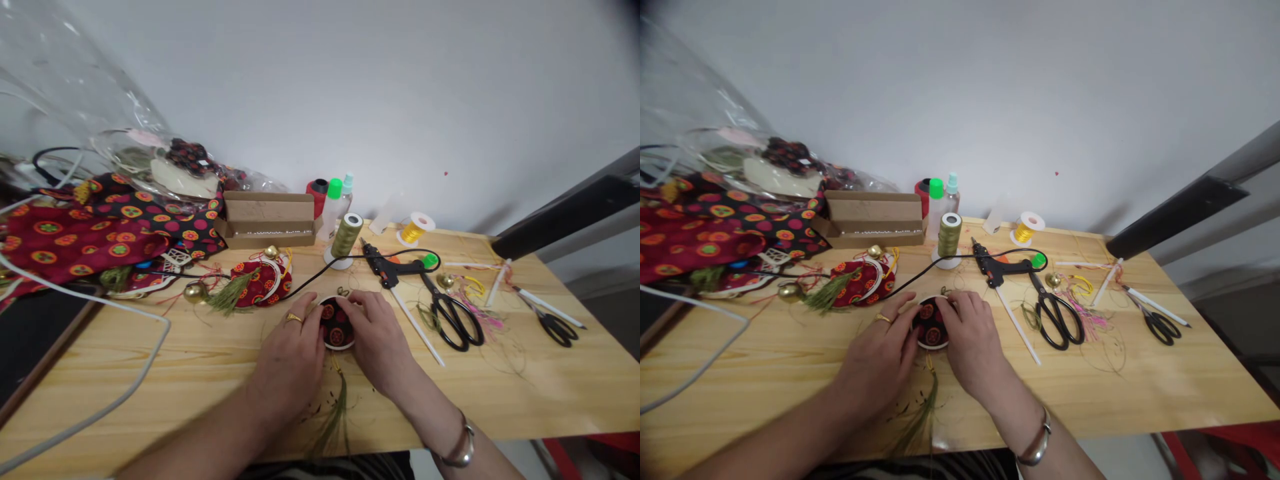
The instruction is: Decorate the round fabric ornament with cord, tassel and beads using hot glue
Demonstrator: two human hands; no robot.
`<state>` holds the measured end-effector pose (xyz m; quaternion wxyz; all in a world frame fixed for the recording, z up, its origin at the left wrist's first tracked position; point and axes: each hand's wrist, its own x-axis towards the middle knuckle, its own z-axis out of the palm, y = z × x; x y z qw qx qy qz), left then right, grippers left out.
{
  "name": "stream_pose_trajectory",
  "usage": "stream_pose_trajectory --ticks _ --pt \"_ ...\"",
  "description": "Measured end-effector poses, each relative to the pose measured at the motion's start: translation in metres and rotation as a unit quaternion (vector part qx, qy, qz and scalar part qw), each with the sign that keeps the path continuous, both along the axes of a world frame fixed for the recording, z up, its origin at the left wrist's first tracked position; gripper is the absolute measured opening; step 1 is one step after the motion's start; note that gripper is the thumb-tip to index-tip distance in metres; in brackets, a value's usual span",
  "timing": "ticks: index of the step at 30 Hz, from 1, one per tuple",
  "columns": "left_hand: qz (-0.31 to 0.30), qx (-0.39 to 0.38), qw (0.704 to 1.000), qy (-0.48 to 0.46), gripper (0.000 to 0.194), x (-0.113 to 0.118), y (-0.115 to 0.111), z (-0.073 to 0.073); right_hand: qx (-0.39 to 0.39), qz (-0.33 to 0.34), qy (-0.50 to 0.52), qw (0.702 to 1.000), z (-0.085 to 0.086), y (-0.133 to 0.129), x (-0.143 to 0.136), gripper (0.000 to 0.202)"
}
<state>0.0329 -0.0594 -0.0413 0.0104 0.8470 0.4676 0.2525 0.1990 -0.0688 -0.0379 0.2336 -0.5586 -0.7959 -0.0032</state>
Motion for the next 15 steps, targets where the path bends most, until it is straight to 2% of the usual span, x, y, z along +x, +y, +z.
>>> stream_pose_trajectory --ticks 10,15 --pt "-0.001 -0.019 0.999 0.030 0.034 0.0022 0.0013 0.0000 -0.021 0.001 -0.080 0.997 0.0001 -0.0006 -0.0010 0.045" --pt "0.012 -0.029 0.999 -0.014 0.034 0.0011 0.0010 -0.0001 -0.005 0.006 -0.040 0.999 -0.0003 -0.0003 0.0008 0.045"
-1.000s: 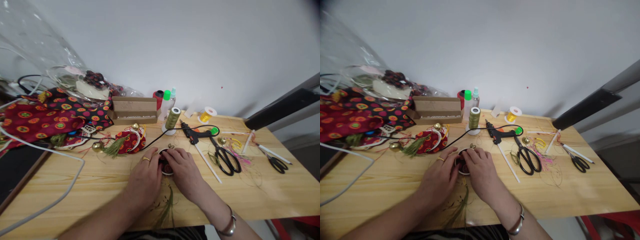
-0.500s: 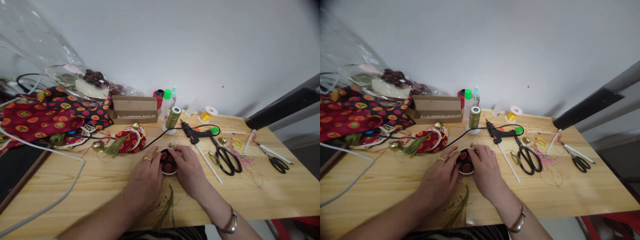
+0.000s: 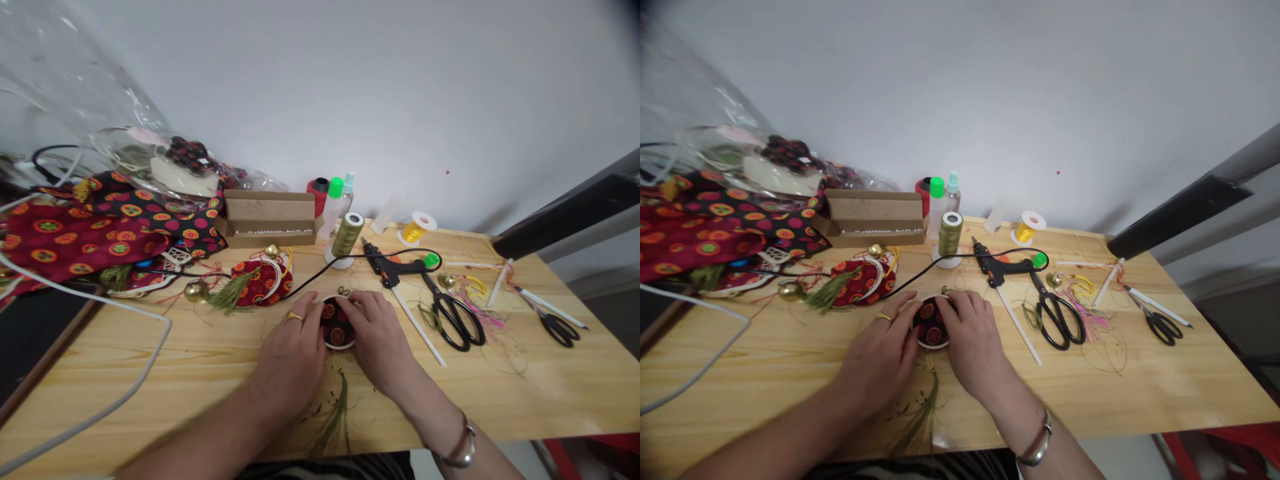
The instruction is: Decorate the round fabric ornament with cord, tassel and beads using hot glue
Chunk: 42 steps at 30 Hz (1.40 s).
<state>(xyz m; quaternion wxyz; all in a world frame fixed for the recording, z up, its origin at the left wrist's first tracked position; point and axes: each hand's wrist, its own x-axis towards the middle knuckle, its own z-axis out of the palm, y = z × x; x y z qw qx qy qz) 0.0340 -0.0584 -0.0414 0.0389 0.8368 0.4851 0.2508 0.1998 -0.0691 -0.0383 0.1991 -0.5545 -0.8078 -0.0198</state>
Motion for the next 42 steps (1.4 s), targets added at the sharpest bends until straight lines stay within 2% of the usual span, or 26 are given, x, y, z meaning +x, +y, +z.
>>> stream_pose_trajectory --ticks 5,9,12,23,31,39,42 --pt "0.030 -0.010 0.998 -0.045 0.038 -0.0004 0.0001 -0.0017 0.026 0.037 0.018 0.999 -0.0010 -0.0005 -0.0005 0.044" --pt "0.030 -0.055 0.997 -0.050 0.051 0.0008 -0.0008 -0.0030 0.016 0.043 0.010 0.999 -0.0008 -0.0014 -0.0034 0.043" --pt "0.033 -0.061 0.996 -0.055 0.056 0.0015 -0.0015 -0.0028 0.003 0.042 -0.002 0.999 0.0004 -0.0009 -0.0051 0.042" --pt "0.039 -0.058 0.997 -0.043 0.056 0.0030 -0.0005 0.0005 -0.012 0.046 0.009 0.999 0.0004 0.0006 -0.0025 0.047" --pt "0.038 -0.068 0.996 -0.037 0.050 0.0026 -0.0014 -0.0004 -0.020 0.044 -0.004 0.999 0.0028 0.0002 -0.0041 0.042" --pt "0.045 -0.080 0.995 -0.031 0.053 0.0019 -0.0023 0.0016 -0.022 0.041 -0.005 0.999 0.0006 -0.0008 -0.0031 0.054" --pt "0.038 -0.076 0.996 -0.031 0.051 0.0018 -0.0018 0.0011 -0.020 0.040 -0.015 0.999 0.0013 -0.0009 -0.0036 0.051"
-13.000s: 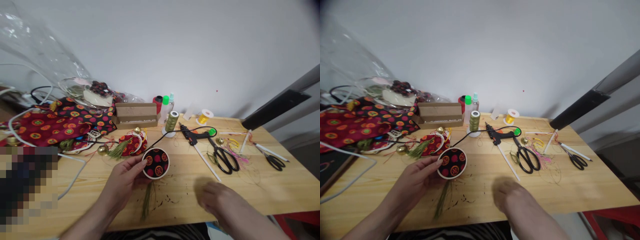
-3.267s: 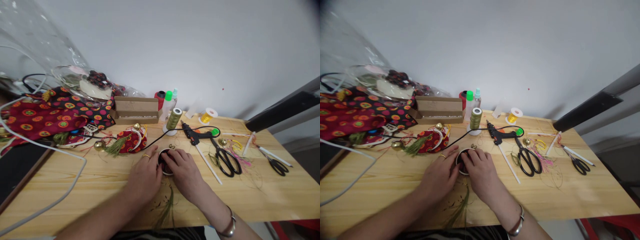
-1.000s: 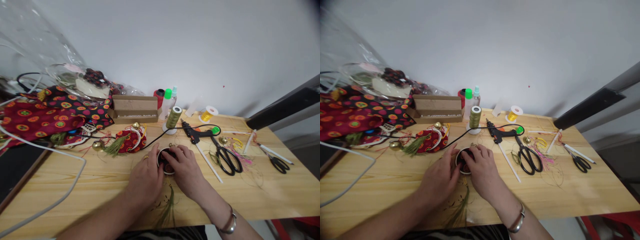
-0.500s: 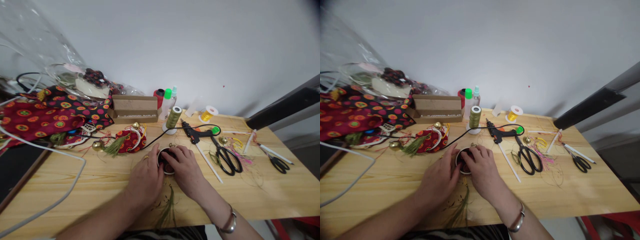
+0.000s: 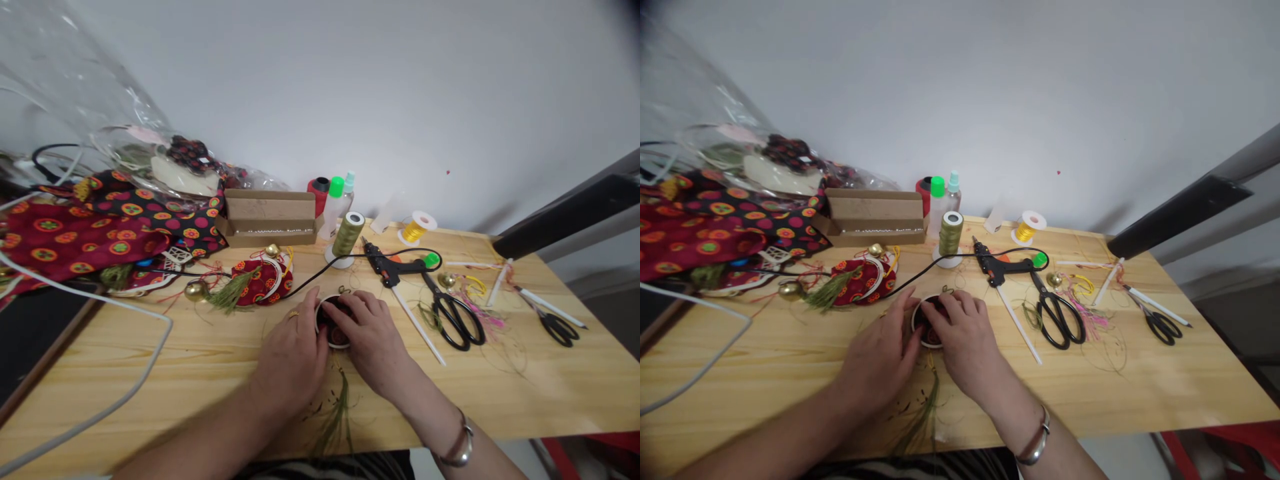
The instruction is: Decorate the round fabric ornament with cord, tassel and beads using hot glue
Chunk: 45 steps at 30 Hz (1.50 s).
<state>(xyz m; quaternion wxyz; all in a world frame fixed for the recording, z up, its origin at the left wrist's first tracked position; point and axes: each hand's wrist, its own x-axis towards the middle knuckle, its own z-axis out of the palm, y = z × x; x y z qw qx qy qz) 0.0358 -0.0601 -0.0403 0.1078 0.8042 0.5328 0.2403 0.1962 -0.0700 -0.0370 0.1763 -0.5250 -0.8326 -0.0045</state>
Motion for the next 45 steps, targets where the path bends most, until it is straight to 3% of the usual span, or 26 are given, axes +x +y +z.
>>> stream_pose_trajectory --ticks 15,20,24,29,32,39,45 --pt "-0.005 0.025 1.000 0.013 0.049 0.000 -0.002 -0.003 0.010 0.002 -0.021 1.000 0.000 0.000 -0.001 0.043" --pt "-0.003 0.004 1.000 0.002 0.052 0.000 -0.002 0.001 0.020 -0.009 0.098 0.995 0.000 0.002 0.004 0.045" --pt "-0.009 0.042 0.999 -0.015 0.050 -0.002 0.000 0.001 0.060 -0.040 0.166 0.983 0.001 0.004 0.011 0.036" --pt "-0.088 0.134 0.987 0.009 0.036 -0.005 0.004 0.000 0.062 -0.013 0.131 0.989 0.000 0.001 0.009 0.035" --pt "-0.123 0.135 0.982 0.042 0.034 -0.006 0.003 0.002 0.063 -0.002 0.086 0.994 0.000 0.000 0.006 0.035" --pt "-0.130 0.135 0.978 0.094 0.036 -0.006 -0.005 0.007 0.058 0.007 0.023 0.998 0.002 0.000 0.005 0.033" --pt "-0.116 0.148 0.978 0.084 0.034 -0.005 -0.005 0.006 0.056 0.002 0.063 0.996 -0.001 0.000 0.006 0.039"
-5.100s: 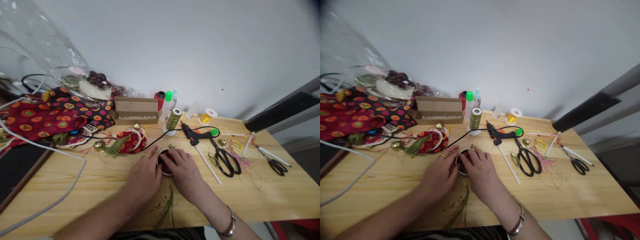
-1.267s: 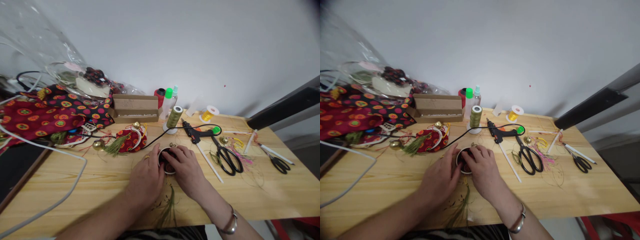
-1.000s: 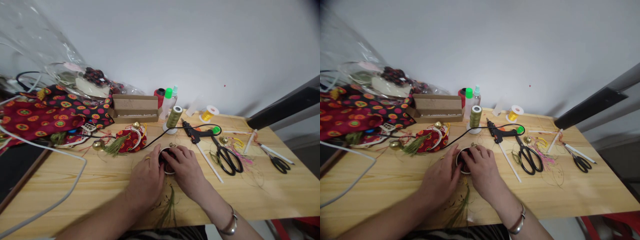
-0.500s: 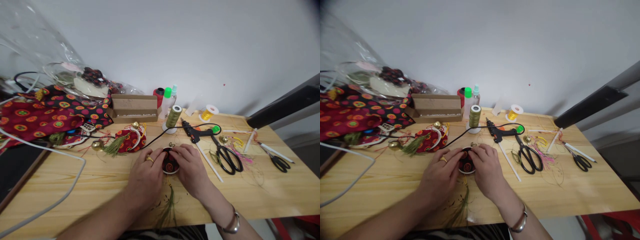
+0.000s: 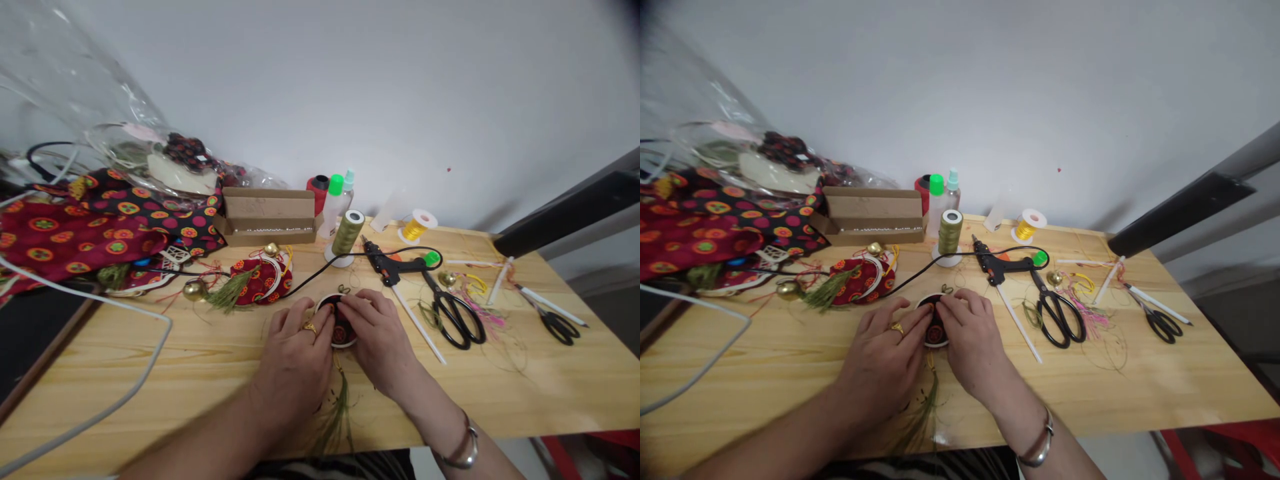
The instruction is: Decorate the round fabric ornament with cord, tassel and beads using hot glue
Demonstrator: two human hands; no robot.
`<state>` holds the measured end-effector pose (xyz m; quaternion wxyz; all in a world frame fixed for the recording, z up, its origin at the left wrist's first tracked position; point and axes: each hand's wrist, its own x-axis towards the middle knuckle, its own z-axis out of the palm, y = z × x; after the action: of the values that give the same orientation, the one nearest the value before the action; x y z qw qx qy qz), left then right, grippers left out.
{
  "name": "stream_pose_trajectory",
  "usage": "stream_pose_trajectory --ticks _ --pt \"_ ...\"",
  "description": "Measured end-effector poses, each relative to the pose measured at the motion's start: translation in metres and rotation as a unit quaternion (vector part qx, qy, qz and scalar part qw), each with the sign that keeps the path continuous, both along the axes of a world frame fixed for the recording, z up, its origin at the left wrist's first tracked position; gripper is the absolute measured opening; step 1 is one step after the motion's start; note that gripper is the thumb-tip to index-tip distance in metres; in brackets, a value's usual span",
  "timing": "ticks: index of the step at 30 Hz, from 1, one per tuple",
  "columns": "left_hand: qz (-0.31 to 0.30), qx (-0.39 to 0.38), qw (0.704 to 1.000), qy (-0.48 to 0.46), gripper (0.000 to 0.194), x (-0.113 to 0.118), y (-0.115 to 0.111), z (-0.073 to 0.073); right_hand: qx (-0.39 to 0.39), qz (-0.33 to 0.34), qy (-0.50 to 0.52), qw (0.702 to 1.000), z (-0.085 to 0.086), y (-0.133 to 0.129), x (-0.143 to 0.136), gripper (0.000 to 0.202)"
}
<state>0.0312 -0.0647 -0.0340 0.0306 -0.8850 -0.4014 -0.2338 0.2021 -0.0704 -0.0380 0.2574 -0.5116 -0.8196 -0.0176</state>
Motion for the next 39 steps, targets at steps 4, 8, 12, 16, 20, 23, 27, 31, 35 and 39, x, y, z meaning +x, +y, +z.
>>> stream_pose_trajectory --ticks 4,8,12,16,20,23,27,31,35,39 --pt "0.003 -0.014 1.000 -0.003 0.035 0.000 0.000 -0.001 -0.005 0.012 0.016 1.000 0.000 0.000 -0.001 0.040" --pt "0.009 -0.026 1.000 -0.002 0.033 0.001 0.000 -0.001 -0.034 0.024 -0.003 0.999 0.001 0.001 -0.002 0.039" --pt "0.010 -0.026 1.000 -0.008 0.032 0.002 0.000 0.002 -0.043 0.024 0.003 0.999 0.002 0.001 -0.002 0.038" --pt "0.014 -0.032 0.999 -0.013 0.033 0.002 0.000 0.002 -0.029 0.021 0.013 0.999 0.001 0.001 -0.002 0.039" --pt "0.014 -0.040 0.999 -0.009 0.033 0.002 0.000 0.000 -0.050 0.022 0.002 0.999 0.002 0.001 -0.003 0.040" --pt "0.012 -0.042 0.999 -0.017 0.032 0.000 0.001 -0.001 -0.052 0.005 0.029 0.998 0.006 0.000 -0.001 0.039" --pt "0.006 -0.046 0.998 -0.028 0.030 -0.001 0.002 -0.001 -0.084 -0.069 0.047 0.993 0.013 -0.005 0.002 0.034" --pt "0.008 -0.042 0.999 -0.027 0.030 -0.003 0.001 -0.001 -0.139 -0.070 0.073 0.985 0.012 -0.013 0.000 0.033" --pt "0.008 -0.045 0.999 -0.016 0.031 -0.004 -0.002 0.000 -0.154 -0.082 0.078 0.982 0.013 -0.011 0.003 0.033" --pt "0.025 -0.067 0.997 -0.023 0.033 -0.001 -0.002 0.008 -0.152 -0.075 0.056 0.984 0.020 0.009 0.014 0.034"
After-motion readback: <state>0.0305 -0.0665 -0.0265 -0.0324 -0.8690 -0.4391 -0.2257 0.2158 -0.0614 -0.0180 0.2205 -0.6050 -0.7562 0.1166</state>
